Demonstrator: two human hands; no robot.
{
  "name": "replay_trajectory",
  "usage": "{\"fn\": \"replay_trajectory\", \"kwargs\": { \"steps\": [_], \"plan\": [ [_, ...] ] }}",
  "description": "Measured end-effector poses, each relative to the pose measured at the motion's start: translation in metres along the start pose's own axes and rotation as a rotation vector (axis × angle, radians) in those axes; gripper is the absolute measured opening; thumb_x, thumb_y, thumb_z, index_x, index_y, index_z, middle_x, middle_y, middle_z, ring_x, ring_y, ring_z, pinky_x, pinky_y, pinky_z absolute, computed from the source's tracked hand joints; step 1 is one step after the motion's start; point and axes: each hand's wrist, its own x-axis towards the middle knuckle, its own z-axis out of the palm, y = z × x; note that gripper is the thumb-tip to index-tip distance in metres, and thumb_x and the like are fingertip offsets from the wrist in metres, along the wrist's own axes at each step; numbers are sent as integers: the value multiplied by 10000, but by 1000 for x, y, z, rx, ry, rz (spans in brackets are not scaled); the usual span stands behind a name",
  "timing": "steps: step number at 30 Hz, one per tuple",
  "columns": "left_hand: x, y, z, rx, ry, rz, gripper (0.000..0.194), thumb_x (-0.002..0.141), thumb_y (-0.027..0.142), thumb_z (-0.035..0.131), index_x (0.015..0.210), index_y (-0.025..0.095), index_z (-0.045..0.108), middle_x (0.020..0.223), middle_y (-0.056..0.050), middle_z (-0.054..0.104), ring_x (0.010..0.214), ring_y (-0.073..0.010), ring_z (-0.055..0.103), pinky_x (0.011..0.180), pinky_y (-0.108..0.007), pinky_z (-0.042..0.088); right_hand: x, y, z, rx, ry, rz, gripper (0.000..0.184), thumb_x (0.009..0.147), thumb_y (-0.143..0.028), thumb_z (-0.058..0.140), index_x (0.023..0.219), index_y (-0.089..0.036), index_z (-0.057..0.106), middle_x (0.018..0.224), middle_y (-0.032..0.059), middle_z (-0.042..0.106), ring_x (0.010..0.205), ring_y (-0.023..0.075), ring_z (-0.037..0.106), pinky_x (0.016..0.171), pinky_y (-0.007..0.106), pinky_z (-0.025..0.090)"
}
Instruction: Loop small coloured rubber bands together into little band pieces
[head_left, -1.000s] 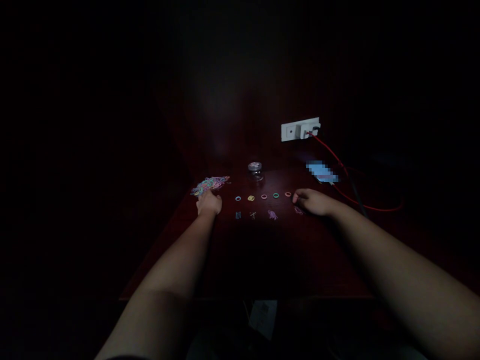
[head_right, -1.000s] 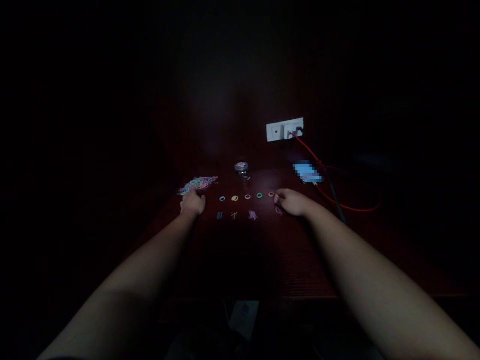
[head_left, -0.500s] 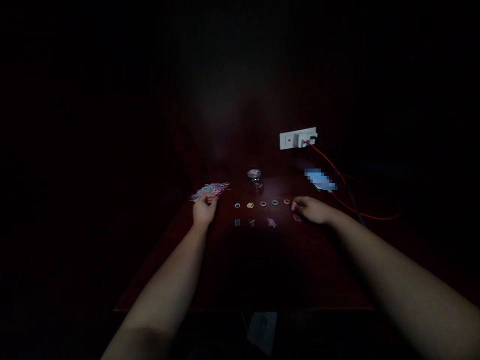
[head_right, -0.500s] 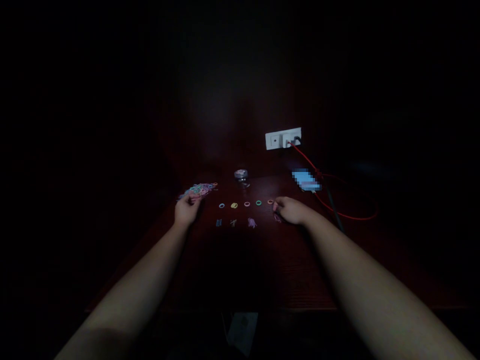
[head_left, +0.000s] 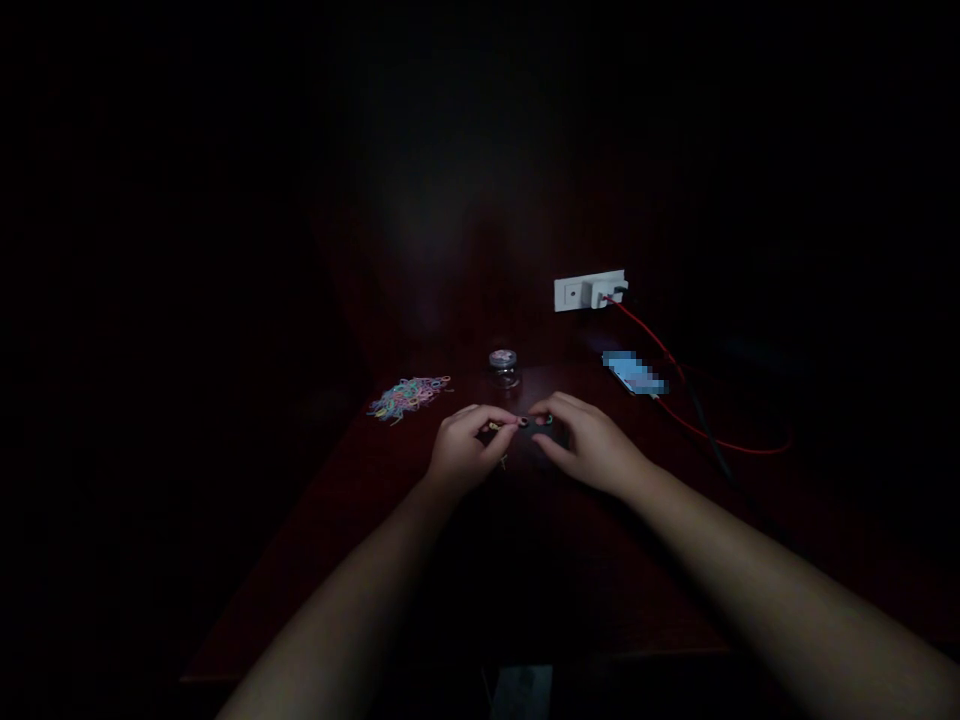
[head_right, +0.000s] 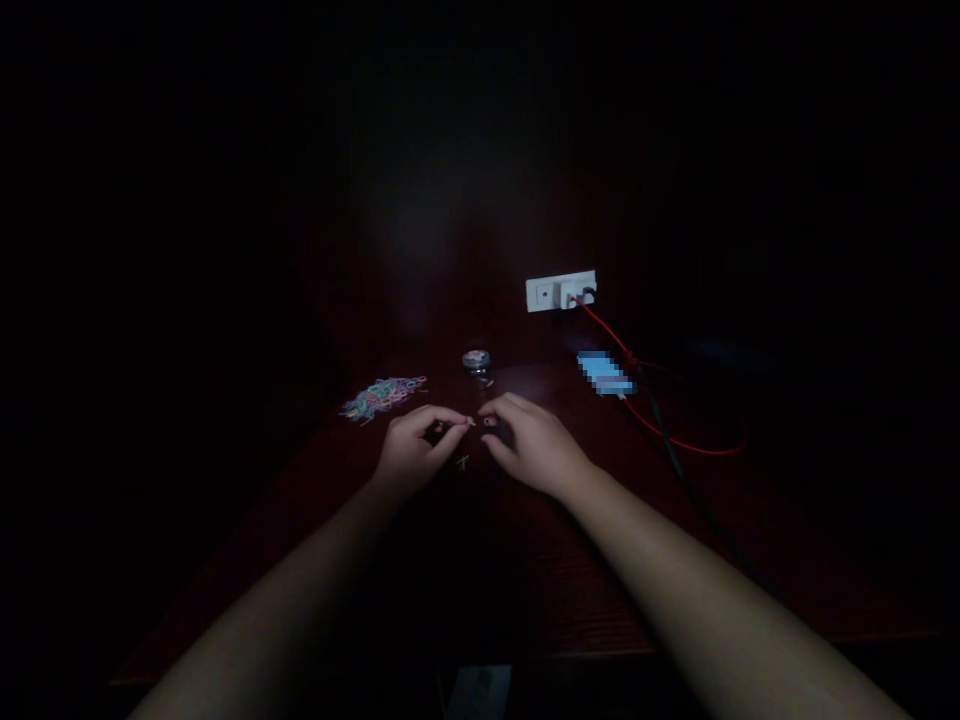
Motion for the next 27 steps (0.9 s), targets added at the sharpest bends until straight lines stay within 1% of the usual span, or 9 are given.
{"fn": "replay_trajectory", "kwargs": {
  "steps": [2,4,5,7,11,14,18,22,27],
  "plan": [
    [0,5,1,-16,9,10,74,825,219,657,864,202,718,855,-13,748,761,-138,686,697,-239,535,6,-15,6,18,22,19,210,821,-205,607,1032,-203,610,959,58,641,838,175,592,732,290,462],
    [0,4,1,-18,43,-9,82,825,223,660,869,198,724,839,-14,752,724,-134,689,677,-233,543,11,-21,11,2,71,64,125,811,-178,610,933,-199,626,896,43,647,785,168,589,683,281,451],
    [1,3,1,-19,62,-22,85,824,222,661,872,196,726,834,-14,753,713,-132,690,675,-231,547,13,-22,14,6,90,83,80,821,-162,590,882,-197,628,863,39,646,767,164,588,669,276,446],
    [0,2,2,-26,79,-43,84,820,216,667,873,193,728,826,-12,754,699,-128,692,679,-228,555,13,-19,19,12,134,101,73,832,-152,573,847,-196,630,830,34,642,749,161,588,653,273,441],
    [-1,2,6,-56,40,-65,75,818,216,673,870,193,722,823,-6,753,695,-122,698,664,-215,562,7,-11,26,31,193,84,65,849,-169,568,824,-189,625,809,38,630,752,165,593,655,277,444],
    [-1,3,8,-101,36,-69,128,820,214,673,942,181,691,855,-15,754,747,-128,712,687,-216,567,2,-8,29,58,221,54,71,861,-179,566,835,-188,632,800,40,623,750,166,593,651,279,448],
    [-1,0,8,-73,3,-21,239,819,197,669,1057,184,668,912,-27,757,809,-146,713,741,-252,565,-1,-4,29,130,218,3,66,867,-185,570,851,-191,634,800,43,615,739,162,589,653,282,460],
    [-2,-3,8,-30,-13,6,156,819,204,667,968,190,710,881,-21,755,737,-131,702,669,-232,559,-2,0,29,168,185,-32,70,864,-176,574,868,-196,641,803,41,615,730,156,586,657,280,470],
    [-1,2,8,-25,1,-1,93,815,182,660,892,182,712,792,-5,744,653,-103,673,632,-195,554,-1,3,27,170,178,-33,71,862,-177,577,864,-191,646,796,38,618,727,152,594,658,273,470]
  ]
}}
